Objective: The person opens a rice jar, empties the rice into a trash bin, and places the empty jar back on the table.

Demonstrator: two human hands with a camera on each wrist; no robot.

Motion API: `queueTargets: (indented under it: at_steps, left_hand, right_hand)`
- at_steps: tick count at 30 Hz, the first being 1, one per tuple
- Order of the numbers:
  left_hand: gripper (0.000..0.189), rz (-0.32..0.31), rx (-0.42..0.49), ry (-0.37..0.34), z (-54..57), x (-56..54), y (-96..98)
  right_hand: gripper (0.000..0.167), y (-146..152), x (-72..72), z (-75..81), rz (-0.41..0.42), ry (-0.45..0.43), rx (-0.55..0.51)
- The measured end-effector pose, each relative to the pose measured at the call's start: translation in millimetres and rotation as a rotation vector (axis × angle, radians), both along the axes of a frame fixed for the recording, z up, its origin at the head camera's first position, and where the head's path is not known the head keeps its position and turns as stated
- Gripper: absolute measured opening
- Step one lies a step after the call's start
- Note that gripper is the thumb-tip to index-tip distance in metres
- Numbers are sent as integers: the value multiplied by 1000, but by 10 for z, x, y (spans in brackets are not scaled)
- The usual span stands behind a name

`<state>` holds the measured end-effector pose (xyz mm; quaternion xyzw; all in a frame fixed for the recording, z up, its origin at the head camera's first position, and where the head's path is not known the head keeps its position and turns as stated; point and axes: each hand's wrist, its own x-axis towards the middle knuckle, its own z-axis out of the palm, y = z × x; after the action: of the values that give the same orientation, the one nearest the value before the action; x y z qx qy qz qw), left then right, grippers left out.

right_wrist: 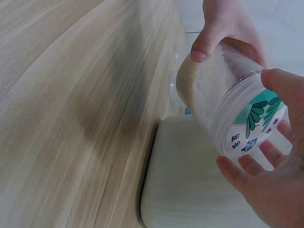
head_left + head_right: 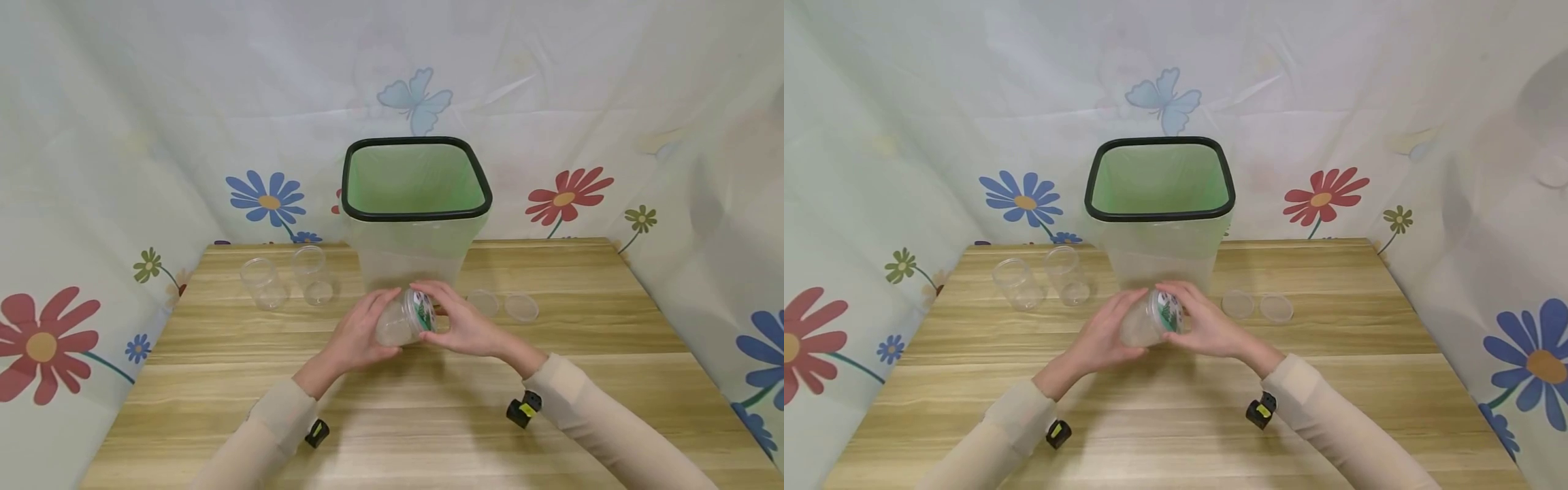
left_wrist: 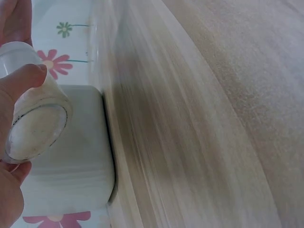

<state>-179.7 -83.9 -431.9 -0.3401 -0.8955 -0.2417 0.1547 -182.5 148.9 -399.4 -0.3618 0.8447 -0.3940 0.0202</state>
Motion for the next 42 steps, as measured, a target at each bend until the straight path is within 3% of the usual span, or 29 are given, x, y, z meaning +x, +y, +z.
queueTargets:
  at_steps: [7,18,24,31,42]
  left_hand:
    - [100,8,2,-1,-44,-51,8]
    - [101,7,13,0,-94,-113,11]
    - [101,15,1,-3,-109,-148,-5]
    - [102,21,23,-11,-96,-162,-18]
    - [100,6,18,32,-113,-174,1]
  right_hand:
    - [76,-6,-26,-31,7,4,31]
    - [77,-32,-30,-43,21,83,40]
    - [72,-35,-47,-61,-34,153,20]
    - [60,-45,-44,-16,-250,38,25]
    - [63,-90,-100,-1,-238,-104,35]
